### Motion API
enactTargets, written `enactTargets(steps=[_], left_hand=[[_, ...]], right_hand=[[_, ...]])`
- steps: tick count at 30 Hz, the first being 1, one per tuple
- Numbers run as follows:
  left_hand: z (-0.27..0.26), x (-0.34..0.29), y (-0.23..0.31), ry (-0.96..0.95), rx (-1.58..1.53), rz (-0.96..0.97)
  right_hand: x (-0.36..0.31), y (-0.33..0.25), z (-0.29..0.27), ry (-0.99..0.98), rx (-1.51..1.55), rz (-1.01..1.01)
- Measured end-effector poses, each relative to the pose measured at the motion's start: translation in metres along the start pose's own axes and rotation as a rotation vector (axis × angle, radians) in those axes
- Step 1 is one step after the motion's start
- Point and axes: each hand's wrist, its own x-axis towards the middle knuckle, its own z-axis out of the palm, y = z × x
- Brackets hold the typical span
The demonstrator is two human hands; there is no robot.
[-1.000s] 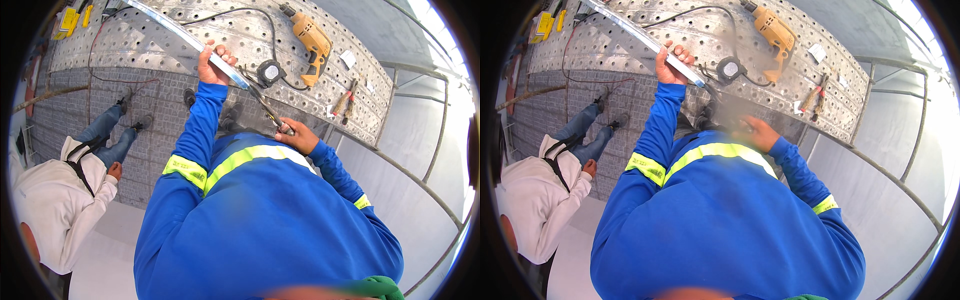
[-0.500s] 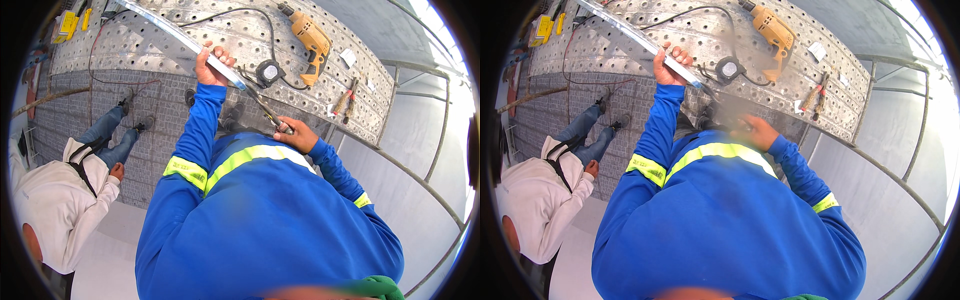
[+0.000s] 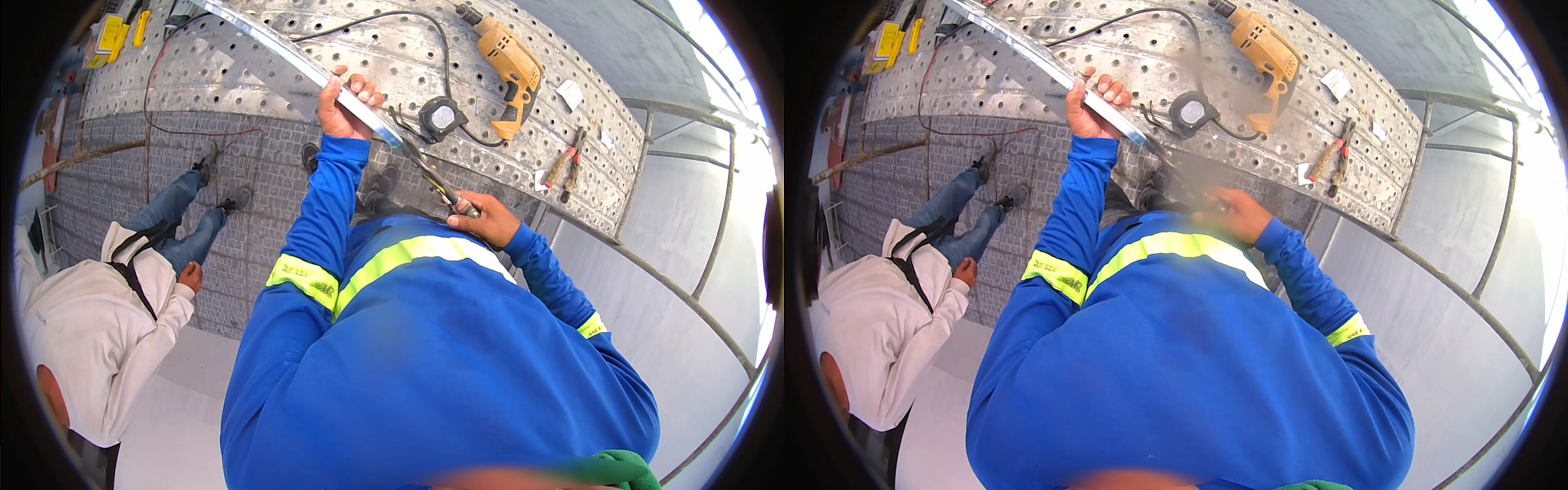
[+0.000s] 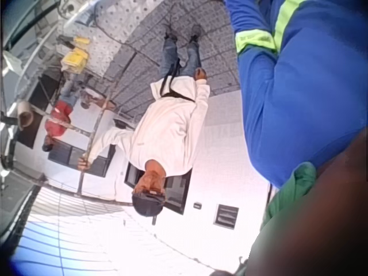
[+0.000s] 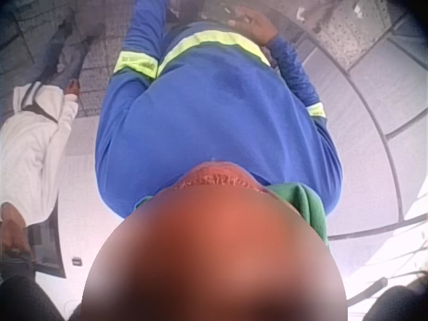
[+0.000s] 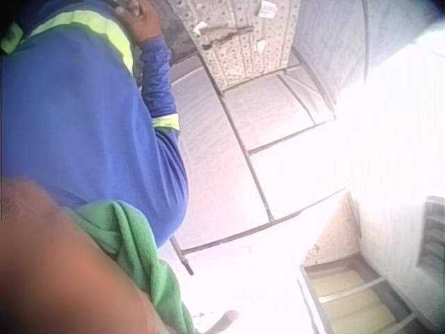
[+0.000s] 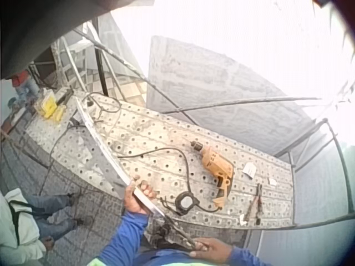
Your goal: The person uses tin snips to cut a long metal strip into smaller pieces on a perforated metal work surface. The person holds the strip with one hand and cuts with the other, then sets the cut pieces aside.
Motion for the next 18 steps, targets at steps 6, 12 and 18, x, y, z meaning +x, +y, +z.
enactTargets(steps=[6, 12, 18], left_hand=[[-0.001, 0.0, -0.001, -0.024, -0.02, 0.004], [0.0, 0.0, -0.001, -0.027, -0.015, 0.007], [0.002, -0.008, -0.002, -0.003, -0.015, 0.008]], right_hand=[[-0.001, -0.004, -0.003, 0.0, -0.009, -0.012], [-0.003, -0.014, -0.004, -0.037, 0.033, 0.061], [-0.009, -0.014, 0.0, -0.023, 0.017, 0.045]])
